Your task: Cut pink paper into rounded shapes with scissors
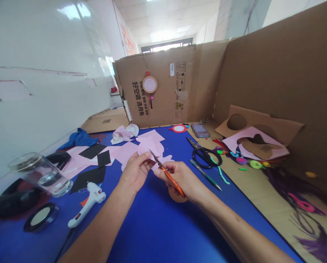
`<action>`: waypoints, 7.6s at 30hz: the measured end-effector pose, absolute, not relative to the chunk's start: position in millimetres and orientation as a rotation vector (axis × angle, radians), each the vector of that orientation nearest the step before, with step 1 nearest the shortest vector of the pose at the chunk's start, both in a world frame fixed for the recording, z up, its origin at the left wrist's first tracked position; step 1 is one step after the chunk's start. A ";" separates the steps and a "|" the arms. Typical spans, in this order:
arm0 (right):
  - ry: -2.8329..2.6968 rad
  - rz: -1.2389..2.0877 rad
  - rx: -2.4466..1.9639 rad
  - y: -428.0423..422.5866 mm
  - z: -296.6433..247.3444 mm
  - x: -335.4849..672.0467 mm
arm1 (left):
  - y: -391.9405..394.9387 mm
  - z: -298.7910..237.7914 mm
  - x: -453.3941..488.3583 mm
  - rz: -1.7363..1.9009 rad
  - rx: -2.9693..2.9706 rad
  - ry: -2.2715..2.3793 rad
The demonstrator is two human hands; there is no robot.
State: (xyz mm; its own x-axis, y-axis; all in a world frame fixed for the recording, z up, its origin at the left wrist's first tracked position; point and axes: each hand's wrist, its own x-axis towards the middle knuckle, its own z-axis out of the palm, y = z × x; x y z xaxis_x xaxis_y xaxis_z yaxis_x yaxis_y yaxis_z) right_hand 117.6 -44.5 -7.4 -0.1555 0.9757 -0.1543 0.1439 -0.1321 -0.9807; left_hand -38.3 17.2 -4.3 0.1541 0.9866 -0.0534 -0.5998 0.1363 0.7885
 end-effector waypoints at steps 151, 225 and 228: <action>-1.329 1.355 -1.314 -43.3 -16.8 112.2 | 26.9 -9.8 -49.1 1.197 0.829 0.695; -1.388 1.252 -1.280 -42.3 -15.7 115.2 | 19.3 -10.0 -38.9 1.214 0.754 0.693; -1.400 1.256 -1.285 -42.5 -14.6 115.4 | 19.8 -9.0 -40.4 1.214 0.785 0.695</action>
